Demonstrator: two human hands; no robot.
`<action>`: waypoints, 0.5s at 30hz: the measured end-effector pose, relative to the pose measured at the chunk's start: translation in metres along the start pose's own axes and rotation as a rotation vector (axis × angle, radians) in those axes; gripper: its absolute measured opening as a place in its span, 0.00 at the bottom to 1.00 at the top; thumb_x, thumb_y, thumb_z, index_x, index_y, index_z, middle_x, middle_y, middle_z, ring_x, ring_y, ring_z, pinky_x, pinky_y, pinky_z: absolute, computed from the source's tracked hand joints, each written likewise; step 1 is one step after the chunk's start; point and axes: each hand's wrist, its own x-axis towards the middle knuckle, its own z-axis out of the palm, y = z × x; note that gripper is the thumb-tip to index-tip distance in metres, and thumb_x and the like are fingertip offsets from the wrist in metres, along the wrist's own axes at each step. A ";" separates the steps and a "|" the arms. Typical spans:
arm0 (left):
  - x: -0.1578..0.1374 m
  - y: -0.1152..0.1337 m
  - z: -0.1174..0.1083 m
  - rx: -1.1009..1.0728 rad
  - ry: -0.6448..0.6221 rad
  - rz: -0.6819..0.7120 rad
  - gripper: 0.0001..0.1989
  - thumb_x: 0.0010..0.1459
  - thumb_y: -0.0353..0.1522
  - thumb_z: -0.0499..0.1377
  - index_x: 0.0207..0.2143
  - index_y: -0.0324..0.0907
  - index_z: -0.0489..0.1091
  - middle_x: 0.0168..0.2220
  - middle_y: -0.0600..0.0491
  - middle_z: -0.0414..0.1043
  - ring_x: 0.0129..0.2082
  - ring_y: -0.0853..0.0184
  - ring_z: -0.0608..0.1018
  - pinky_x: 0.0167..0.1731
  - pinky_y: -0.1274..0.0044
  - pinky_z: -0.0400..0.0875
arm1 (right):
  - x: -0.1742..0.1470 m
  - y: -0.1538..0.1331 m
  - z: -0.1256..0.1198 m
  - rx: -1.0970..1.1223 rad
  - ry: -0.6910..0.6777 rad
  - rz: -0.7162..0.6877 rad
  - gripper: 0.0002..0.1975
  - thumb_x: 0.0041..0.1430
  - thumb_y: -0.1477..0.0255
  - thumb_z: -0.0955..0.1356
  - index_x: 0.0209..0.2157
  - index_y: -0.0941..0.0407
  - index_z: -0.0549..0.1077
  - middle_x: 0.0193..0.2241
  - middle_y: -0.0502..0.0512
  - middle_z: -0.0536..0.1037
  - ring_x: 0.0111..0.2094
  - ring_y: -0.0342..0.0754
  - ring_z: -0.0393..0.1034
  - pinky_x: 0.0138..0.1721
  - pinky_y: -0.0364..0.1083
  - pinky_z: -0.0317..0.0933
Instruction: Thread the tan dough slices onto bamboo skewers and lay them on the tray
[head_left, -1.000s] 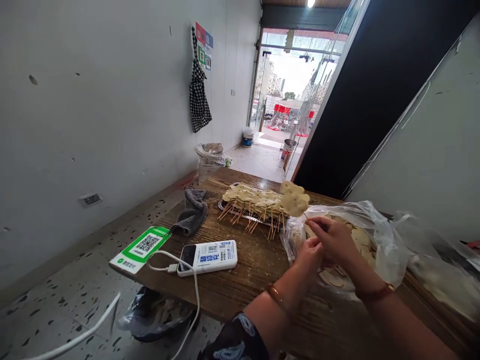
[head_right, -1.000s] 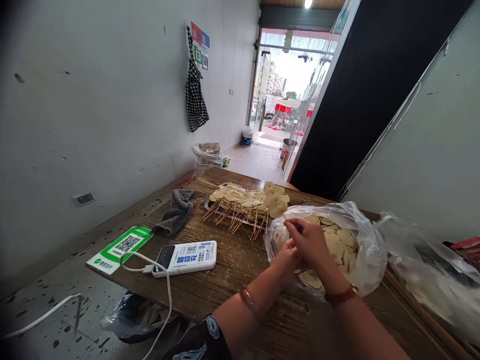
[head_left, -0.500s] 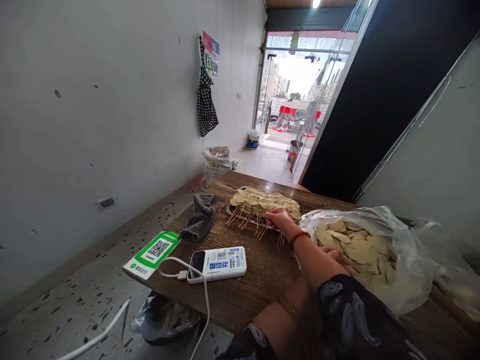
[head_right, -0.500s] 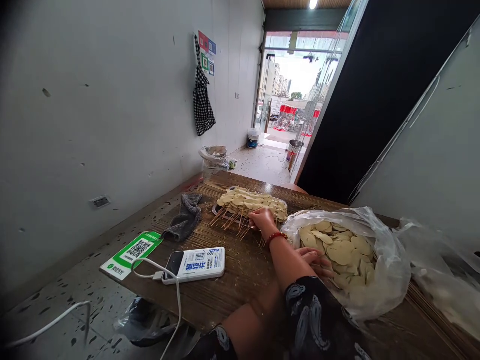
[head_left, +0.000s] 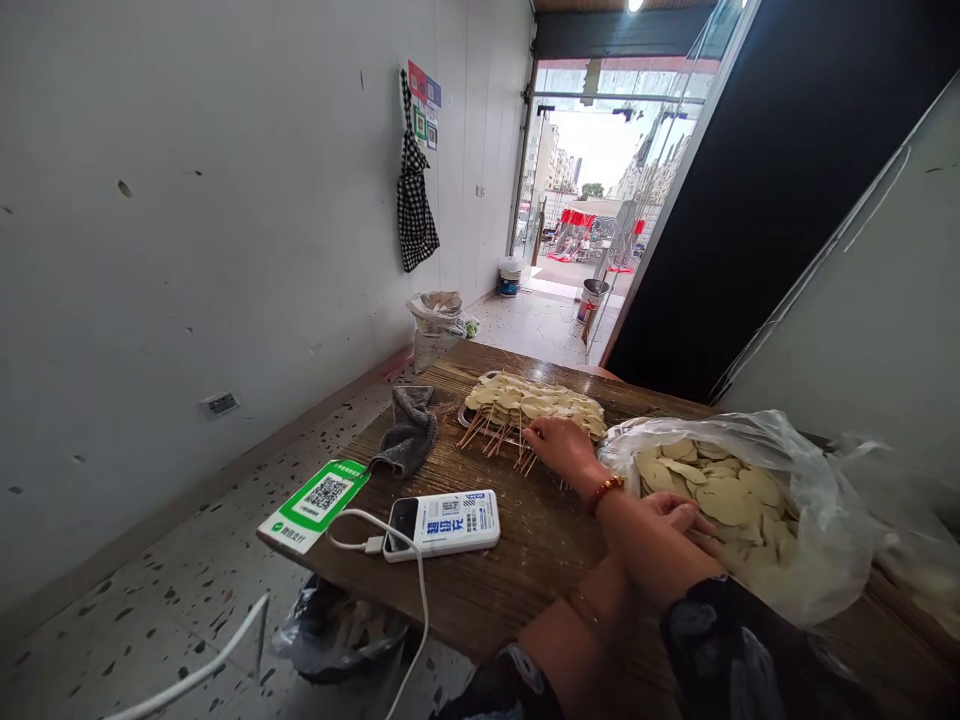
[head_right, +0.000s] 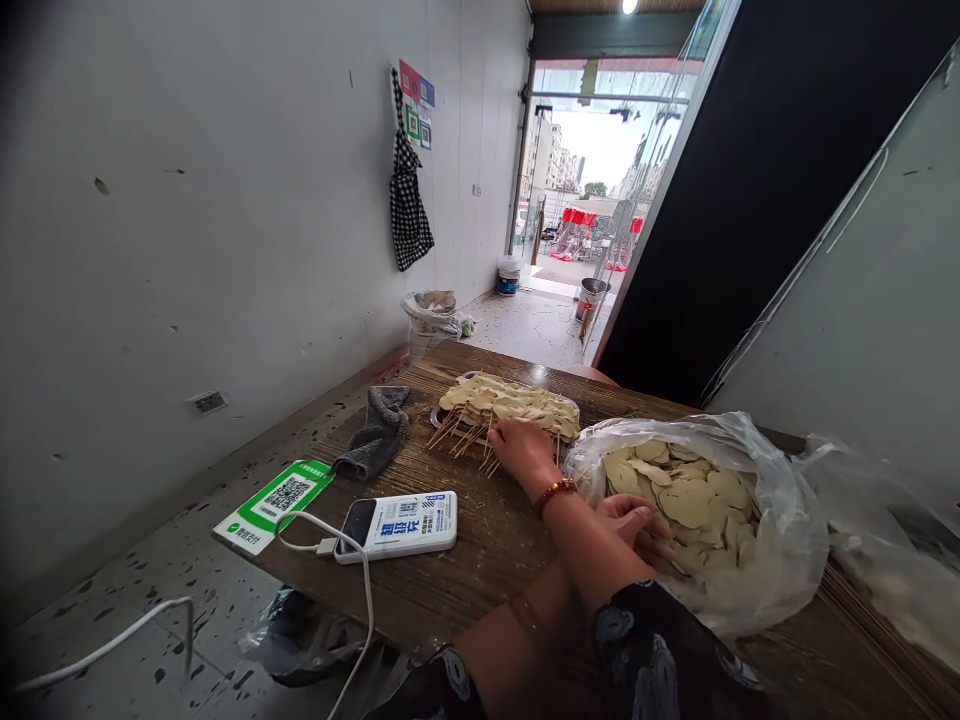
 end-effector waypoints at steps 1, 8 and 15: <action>0.000 0.001 0.001 0.043 0.003 0.016 0.27 0.30 0.48 0.69 0.29 0.44 0.64 0.31 0.37 0.75 0.23 0.56 0.79 0.22 0.70 0.66 | -0.001 -0.004 0.002 -0.020 -0.016 -0.003 0.14 0.58 0.62 0.66 0.27 0.55 0.78 0.32 0.60 0.81 0.38 0.52 0.73 0.35 0.44 0.57; -0.005 0.007 0.006 0.115 0.021 0.044 0.26 0.32 0.50 0.64 0.31 0.45 0.62 0.30 0.39 0.76 0.21 0.58 0.78 0.21 0.70 0.65 | 0.011 -0.010 0.023 0.035 -0.060 0.030 0.12 0.50 0.65 0.70 0.18 0.56 0.74 0.21 0.55 0.76 0.27 0.46 0.69 0.26 0.41 0.54; 0.003 0.000 0.000 0.149 0.020 0.054 0.23 0.37 0.47 0.65 0.31 0.45 0.63 0.29 0.36 0.74 0.25 0.54 0.79 0.25 0.66 0.68 | 0.027 -0.007 0.033 0.285 -0.052 0.054 0.17 0.59 0.65 0.62 0.26 0.60 0.77 0.11 0.45 0.64 0.13 0.38 0.51 0.16 0.38 0.48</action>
